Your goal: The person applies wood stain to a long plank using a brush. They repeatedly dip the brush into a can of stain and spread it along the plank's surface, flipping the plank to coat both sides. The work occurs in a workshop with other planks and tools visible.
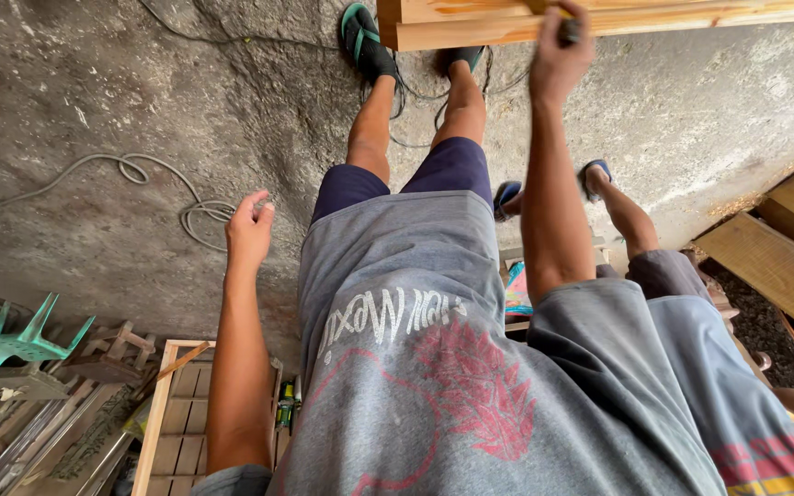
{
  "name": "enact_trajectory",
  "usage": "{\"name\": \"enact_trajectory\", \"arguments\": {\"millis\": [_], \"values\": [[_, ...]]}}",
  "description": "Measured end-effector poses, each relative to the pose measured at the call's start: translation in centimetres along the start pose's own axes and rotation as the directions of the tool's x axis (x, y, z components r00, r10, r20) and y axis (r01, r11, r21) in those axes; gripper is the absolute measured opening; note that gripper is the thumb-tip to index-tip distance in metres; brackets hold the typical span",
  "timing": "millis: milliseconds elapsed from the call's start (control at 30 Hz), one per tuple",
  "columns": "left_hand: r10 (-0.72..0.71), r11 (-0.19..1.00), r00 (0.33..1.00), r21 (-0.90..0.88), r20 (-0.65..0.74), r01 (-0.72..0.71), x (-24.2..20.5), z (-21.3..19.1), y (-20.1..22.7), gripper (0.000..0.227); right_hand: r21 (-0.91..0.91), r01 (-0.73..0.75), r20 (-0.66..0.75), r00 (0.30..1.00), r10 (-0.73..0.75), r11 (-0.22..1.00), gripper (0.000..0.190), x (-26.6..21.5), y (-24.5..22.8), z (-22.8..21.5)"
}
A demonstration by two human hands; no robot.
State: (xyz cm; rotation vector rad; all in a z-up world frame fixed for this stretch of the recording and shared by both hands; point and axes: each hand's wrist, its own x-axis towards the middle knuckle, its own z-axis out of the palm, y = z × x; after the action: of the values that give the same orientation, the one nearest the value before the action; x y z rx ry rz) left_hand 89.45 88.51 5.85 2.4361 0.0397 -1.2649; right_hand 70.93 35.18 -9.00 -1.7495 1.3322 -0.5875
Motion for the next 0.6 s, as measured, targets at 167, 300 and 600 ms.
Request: {"name": "enact_trajectory", "arguments": {"millis": [167, 300, 600], "values": [[0.020, 1.000, 1.000, 0.012, 0.015, -0.020, 0.9, -0.2, 0.7, 0.035, -0.127, 0.061, 0.036, 0.998, -0.057, 0.990, 0.011, -3.5, -2.0, 2.6], [-0.001, 0.997, 1.000, 0.077, 0.020, -0.001, 0.6, -0.7, 1.3, 0.036, 0.092, 0.254, 0.240, 0.933, -0.269, 0.963, 0.018, -9.4, -3.7, 9.2], [0.129, 0.992, 0.992, 0.018, 0.006, -0.129, 1.6, -1.0, 0.7, 0.035, -0.120, 0.019, -0.129, 0.991, -0.034, 0.993, 0.012, 2.2, 4.6, -5.0]]}}
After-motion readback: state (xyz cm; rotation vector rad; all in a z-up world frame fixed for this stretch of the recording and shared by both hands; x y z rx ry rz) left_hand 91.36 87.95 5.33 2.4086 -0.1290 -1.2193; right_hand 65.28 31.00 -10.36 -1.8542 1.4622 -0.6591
